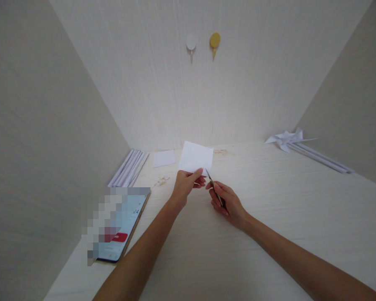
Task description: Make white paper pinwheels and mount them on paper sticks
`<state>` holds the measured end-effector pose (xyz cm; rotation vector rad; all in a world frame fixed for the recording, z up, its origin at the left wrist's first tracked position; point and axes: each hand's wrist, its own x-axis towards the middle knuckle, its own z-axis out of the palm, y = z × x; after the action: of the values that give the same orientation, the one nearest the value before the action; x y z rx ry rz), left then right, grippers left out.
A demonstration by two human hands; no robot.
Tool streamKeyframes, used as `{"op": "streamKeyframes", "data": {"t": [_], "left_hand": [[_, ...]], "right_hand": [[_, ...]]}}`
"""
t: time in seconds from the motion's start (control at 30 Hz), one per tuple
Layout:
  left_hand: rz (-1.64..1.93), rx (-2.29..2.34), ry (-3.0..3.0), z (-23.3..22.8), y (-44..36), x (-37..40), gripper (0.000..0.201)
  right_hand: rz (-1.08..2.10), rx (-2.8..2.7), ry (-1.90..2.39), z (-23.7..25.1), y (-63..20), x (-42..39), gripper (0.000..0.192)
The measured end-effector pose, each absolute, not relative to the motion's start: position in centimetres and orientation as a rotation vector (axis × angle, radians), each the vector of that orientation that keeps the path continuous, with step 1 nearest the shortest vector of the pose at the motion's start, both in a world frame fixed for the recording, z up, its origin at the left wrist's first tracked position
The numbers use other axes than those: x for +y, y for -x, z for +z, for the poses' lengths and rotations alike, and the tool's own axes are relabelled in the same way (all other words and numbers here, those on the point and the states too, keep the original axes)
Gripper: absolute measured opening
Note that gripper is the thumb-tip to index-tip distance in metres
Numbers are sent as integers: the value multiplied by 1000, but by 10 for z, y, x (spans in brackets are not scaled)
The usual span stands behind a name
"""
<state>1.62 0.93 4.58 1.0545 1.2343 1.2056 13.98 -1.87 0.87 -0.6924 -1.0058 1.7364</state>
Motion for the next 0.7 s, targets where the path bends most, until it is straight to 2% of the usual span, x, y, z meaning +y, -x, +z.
{"op": "streamKeyframes", "data": {"t": [0.7], "left_hand": [[1170, 1242, -1120, 47, -14, 11, 25]], "right_hand": [[1747, -994, 689, 7, -138, -17, 24]]}}
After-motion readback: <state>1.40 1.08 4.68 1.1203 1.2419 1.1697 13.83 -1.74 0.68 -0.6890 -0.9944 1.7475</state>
